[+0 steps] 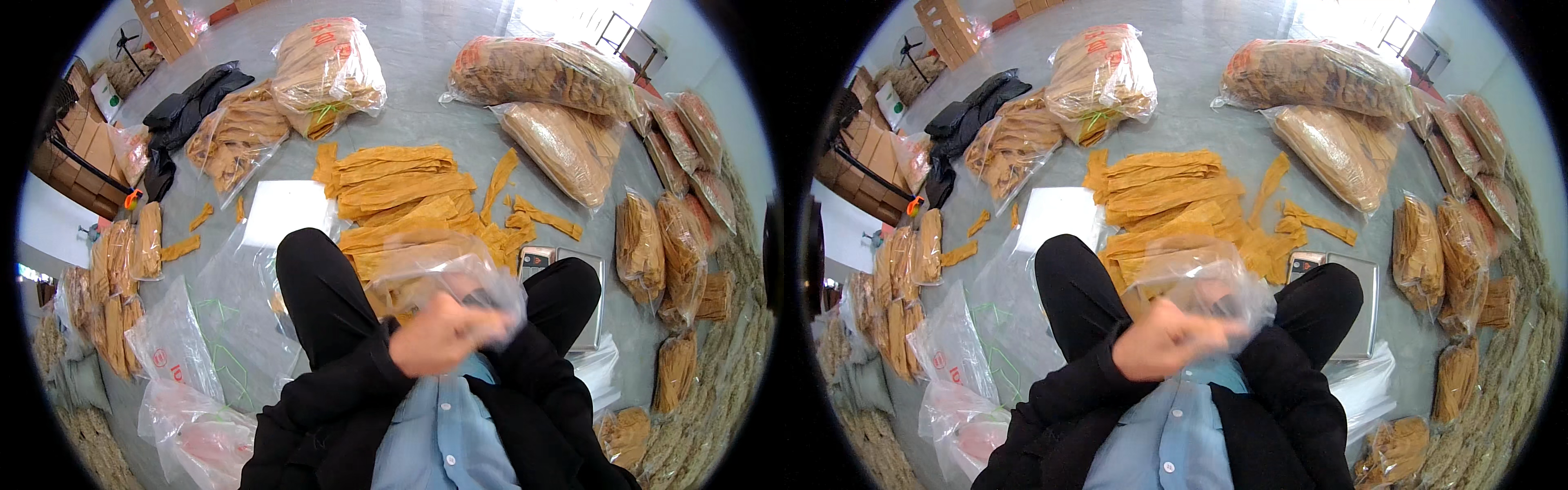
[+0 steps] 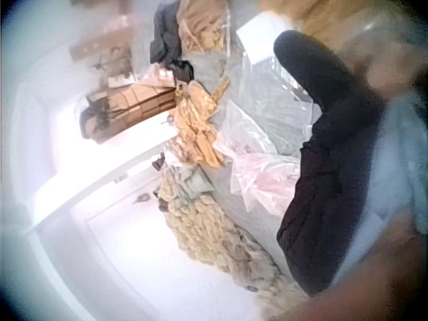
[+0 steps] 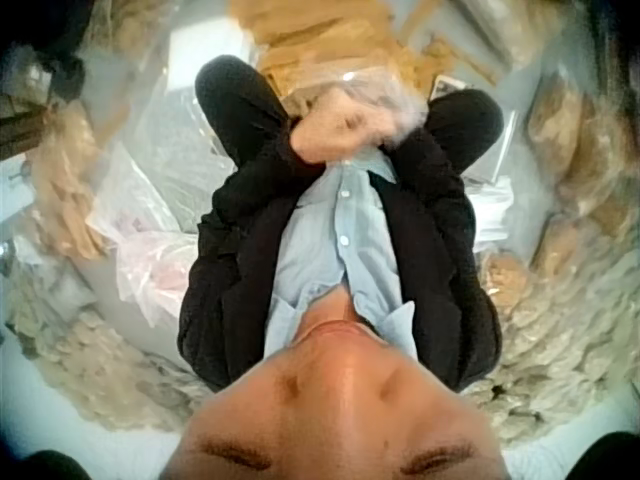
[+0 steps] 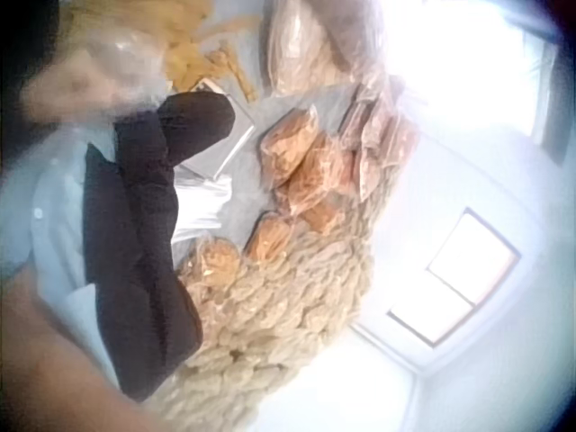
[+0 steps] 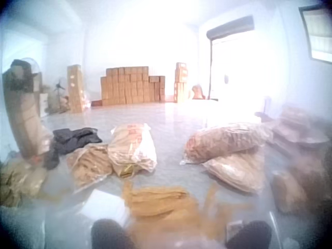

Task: The person sits on the floor and packs dried yellow strips into clear plastic bags. They gather the strips from a pile, place them into a bag, and then weigh the bag on a digital scale. The person repeats this process, handling the strips and bags by hand.

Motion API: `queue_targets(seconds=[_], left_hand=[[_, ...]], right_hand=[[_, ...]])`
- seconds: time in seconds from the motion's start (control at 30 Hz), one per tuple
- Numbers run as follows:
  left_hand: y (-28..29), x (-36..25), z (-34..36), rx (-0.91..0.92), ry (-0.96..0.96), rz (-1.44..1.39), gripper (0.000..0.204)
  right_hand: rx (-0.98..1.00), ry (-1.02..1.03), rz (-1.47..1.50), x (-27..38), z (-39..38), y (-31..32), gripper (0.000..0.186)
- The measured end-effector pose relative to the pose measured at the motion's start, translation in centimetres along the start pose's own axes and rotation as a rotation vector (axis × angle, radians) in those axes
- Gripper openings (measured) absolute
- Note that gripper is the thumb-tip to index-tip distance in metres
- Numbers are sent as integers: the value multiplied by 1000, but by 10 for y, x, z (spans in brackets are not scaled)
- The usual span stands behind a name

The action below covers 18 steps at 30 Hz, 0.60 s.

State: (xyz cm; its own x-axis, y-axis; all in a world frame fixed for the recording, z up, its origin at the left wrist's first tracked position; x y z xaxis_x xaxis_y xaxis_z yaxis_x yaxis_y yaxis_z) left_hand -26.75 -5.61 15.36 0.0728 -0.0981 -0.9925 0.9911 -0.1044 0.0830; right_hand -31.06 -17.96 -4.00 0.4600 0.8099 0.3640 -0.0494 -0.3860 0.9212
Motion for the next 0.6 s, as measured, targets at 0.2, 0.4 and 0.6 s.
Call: queue_targets(seconds=[0.2, 0.4, 0.6], left_hand=[[38, 24, 4, -420, -168, 126, 25], [165, -60, -61, -1078, -558, 169, 27], [174, 15, -36, -637, 71, 760, 26]], right_hand=[[-257, 178, -65, -62, 22, 9, 25], [-822, -133, -109, -15, 19, 220, 49], [87, 18, -90, -41, 22, 89, 47]])
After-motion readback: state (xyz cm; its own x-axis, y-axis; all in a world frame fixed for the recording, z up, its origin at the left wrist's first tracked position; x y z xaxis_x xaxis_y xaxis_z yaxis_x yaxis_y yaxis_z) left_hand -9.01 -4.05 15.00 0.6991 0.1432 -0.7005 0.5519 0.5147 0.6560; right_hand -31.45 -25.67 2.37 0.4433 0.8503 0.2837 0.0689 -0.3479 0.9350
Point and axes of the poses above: each hand's wrist, its own z-axis towards the middle knuckle, its own y-axis out of the back of the hand, x = y × z, the point moved 3 cm from there along z, towards the middle knuckle, and after that the axes turned 4 degrees about -y, right-handed, at the moved point
